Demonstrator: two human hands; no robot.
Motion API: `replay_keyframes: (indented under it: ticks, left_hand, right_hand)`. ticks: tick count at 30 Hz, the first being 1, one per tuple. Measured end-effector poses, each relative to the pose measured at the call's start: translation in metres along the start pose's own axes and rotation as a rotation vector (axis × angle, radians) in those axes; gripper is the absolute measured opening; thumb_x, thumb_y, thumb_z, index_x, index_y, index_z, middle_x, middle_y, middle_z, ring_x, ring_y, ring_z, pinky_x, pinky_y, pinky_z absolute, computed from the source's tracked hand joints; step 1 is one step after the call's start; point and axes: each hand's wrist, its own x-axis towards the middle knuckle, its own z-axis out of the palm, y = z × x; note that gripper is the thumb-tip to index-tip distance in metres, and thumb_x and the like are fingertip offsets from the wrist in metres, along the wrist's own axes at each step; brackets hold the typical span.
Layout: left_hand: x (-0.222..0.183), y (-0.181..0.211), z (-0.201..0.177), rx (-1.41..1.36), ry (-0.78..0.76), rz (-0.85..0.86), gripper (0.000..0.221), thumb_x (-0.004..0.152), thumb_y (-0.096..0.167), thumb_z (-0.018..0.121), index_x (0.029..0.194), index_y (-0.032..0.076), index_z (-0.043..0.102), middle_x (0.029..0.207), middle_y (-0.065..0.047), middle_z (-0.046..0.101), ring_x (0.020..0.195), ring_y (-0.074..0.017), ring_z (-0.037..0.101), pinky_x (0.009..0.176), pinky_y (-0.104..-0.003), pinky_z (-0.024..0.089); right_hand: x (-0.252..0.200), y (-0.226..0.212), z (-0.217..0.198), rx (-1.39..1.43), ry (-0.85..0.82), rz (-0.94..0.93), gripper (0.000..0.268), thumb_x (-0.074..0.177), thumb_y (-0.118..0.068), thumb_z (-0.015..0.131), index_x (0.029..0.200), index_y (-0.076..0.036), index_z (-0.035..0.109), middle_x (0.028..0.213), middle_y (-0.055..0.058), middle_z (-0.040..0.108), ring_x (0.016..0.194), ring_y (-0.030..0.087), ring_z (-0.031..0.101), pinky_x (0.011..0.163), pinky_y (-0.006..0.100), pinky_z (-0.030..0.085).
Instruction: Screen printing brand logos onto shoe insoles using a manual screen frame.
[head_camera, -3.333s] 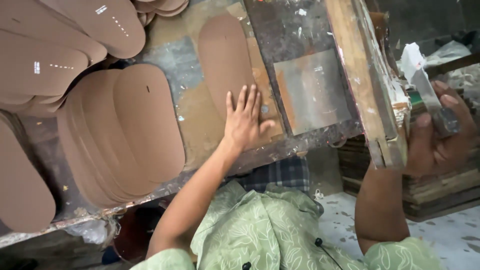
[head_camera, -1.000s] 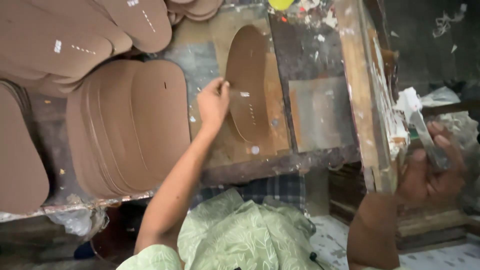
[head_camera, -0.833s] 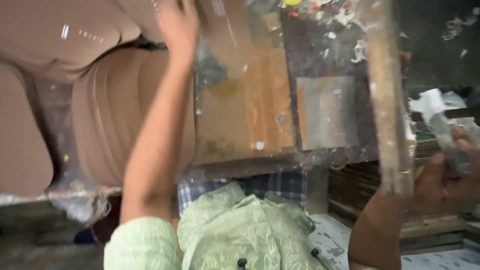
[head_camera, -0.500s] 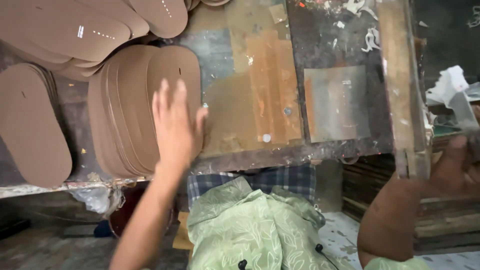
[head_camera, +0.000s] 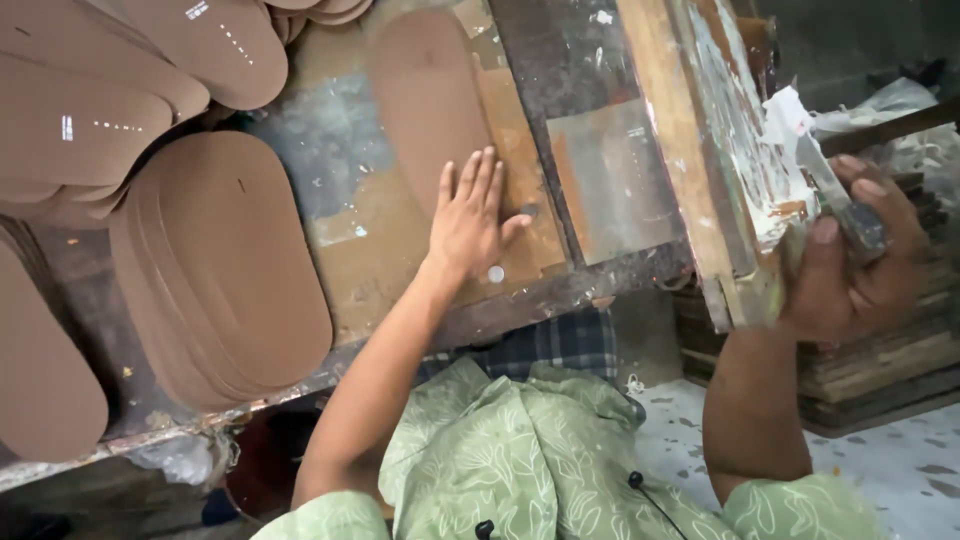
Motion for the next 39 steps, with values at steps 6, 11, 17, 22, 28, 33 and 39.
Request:
replay_keyframes:
  ticks: [6,11,17,22,28,33,39]
  left_hand:
    - [-0.016,0.029,-0.014,-0.002,-0.078,0.102,0.092,0.095,0.068,0.043,0.154,-0.003,0.037,0.165,-0.02,0.029,0.154,-0.0341,0.024,0.123,-0.058,0.011]
    - [-0.06,0.04,-0.032,-0.071,-0.128,0.216,0.095,0.094,0.071,0.044,0.151,-0.006,0.039,0.163,-0.022,0.035,0.154,-0.0336,0.027,0.125,-0.055,0.014]
    - [-0.069,0.039,-0.154,-0.727,-0.021,0.056,0.071,0.1,0.043,0.063,0.152,-0.002,0.046,0.161,-0.019,0.046,0.149,-0.033,0.046,0.122,-0.042,0.04]
    - [-0.082,0.026,-0.126,-1.268,0.192,-0.272,0.064,0.107,0.039,0.061,0.153,-0.003,0.044,0.142,-0.017,0.064,0.13,-0.0216,0.06,0.111,-0.035,0.048]
    - [-0.094,0.008,-0.056,-0.808,0.177,-0.696,0.062,0.095,0.039,0.07,0.141,-0.001,0.058,0.111,-0.024,0.074,0.103,-0.0342,0.071,0.089,-0.04,0.055]
    - [-0.097,0.007,-0.051,-0.591,0.2,-0.632,0.063,0.091,0.035,0.074,0.139,-0.003,0.059,0.106,-0.028,0.07,0.101,-0.0424,0.066,0.09,-0.046,0.052]
    - [-0.104,0.007,-0.047,-0.622,0.255,-0.557,0.062,0.091,0.029,0.074,0.141,-0.004,0.057,0.115,-0.026,0.069,0.108,-0.04,0.064,0.094,-0.044,0.052]
  right_hand:
    - [-0.002,-0.001,-0.005,-0.009,0.039,0.045,0.024,0.109,-0.003,0.06,0.131,0.006,0.057,0.133,0.031,0.066,0.115,0.033,0.07,0.107,0.044,0.058]
    - [0.001,0.003,-0.003,0.002,0.044,0.019,0.024,0.108,-0.001,0.062,0.131,0.007,0.059,0.129,0.03,0.068,0.114,0.034,0.07,0.103,0.044,0.057]
    - [-0.038,-0.018,0.038,-0.15,-0.135,0.234,0.033,0.102,0.008,0.058,0.134,0.003,0.064,0.13,0.019,0.069,0.122,0.029,0.068,0.11,0.041,0.055]
    - [-0.072,-0.033,0.09,-0.142,-0.581,0.184,0.04,0.087,0.008,0.057,0.122,-0.007,0.069,0.127,0.012,0.071,0.12,0.031,0.068,0.106,0.04,0.054]
    - [-0.09,-0.008,0.119,-0.107,-0.837,0.212,0.039,0.082,0.002,0.06,0.117,-0.008,0.072,0.119,0.009,0.073,0.112,0.03,0.068,0.113,0.047,0.046]
    - [-0.07,0.052,0.178,-0.106,-0.936,0.181,0.032,0.085,-0.002,0.064,0.115,-0.01,0.073,0.115,0.007,0.073,0.111,0.03,0.065,0.114,0.048,0.041]
    - [-0.094,0.052,0.197,-0.144,-0.884,0.114,0.033,0.085,-0.005,0.067,0.116,-0.014,0.073,0.125,0.006,0.072,0.118,0.026,0.065,0.112,0.051,0.037]
